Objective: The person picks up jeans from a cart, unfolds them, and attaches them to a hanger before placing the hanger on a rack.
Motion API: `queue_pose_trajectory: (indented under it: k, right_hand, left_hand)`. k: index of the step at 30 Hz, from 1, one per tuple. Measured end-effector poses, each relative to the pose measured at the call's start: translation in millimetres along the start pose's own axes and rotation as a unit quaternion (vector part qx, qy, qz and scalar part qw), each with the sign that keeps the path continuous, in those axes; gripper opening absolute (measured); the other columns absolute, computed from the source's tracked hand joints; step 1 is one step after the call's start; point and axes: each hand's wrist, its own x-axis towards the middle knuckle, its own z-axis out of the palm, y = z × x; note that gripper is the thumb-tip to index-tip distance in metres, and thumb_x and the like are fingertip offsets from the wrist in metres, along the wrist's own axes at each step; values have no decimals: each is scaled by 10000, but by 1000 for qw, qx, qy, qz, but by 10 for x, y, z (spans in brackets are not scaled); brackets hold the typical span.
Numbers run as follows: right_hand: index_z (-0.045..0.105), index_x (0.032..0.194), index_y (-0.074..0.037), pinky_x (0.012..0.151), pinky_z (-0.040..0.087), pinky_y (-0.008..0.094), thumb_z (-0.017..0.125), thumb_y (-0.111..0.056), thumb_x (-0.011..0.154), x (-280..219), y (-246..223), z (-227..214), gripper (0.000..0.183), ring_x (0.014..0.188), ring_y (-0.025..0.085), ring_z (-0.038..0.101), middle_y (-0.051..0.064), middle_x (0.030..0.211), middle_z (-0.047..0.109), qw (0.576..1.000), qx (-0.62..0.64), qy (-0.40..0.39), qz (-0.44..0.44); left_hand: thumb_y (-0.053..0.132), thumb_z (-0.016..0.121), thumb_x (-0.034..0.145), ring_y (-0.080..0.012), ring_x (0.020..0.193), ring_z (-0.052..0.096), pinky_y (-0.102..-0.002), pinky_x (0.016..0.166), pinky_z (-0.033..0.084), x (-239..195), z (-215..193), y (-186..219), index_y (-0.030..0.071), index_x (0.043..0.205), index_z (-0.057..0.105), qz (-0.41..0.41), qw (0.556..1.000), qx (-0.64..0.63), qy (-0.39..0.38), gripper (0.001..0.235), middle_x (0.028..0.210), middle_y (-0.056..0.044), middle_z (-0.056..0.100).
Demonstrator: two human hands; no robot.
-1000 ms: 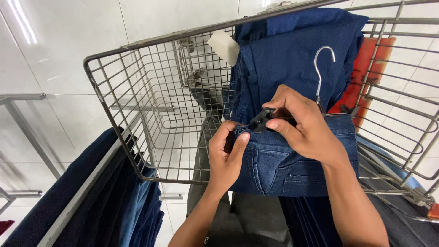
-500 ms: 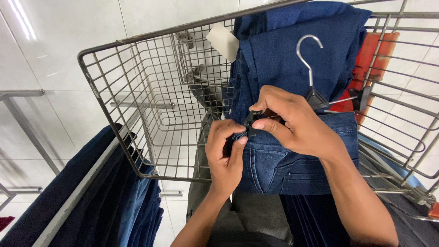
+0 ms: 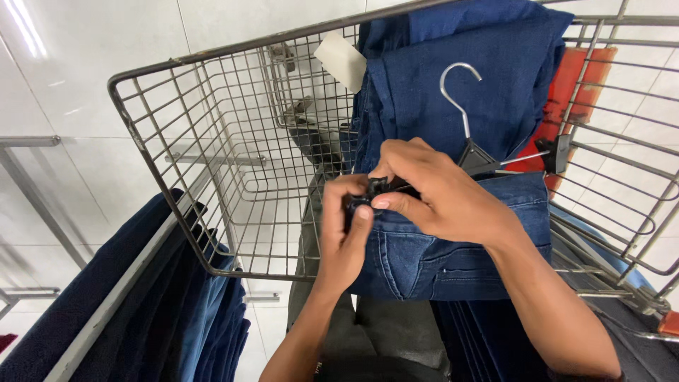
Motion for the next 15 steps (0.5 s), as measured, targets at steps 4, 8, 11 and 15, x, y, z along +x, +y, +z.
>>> queue_pose_trajectory:
  k: [4,8,11,15]
  right_hand:
    - [472,934,-94,812,407,364,455,-369,1066,76,56,60,306,790,223,488,33,859,479,1000,2,-12,4]
    - [494,1017,-23,767,452,442,518,-241,1062,129,267,184,224,818,349,561,135,883,508,999,24,24,30]
    - [506,1013,-14,729,462,472,476,-149,1093,158,519,309,160,745,364,546,141,824,483,994,89,52,41]
    - [548,1029,-29,756,478,443,407,-231,1128,123,795,513,265,813,364,604,143,861,533,993,83,52,69]
  left_hand:
    - [345,557,1026,-140,1038,482,-316,969,434,75,-34,-98,88,1231,447,-57,996,40,-46,346,1092,-24,484]
    - [288,568,1030,-152,906,524,-348,813,446,156,13,-178,44,1137,549,-63,994,86,35,267,942,-61,572]
    - [244,584,1046,-212,955,552,-403,834,459,229,65,-323,-9,1189,553,-77,990,88,75,292,961,-157,610]
    - [260,577,1059,-199,932,599,-391,815,484,253,102,-471,-8,1192,608,-127,975,141,112,301,943,-150,658]
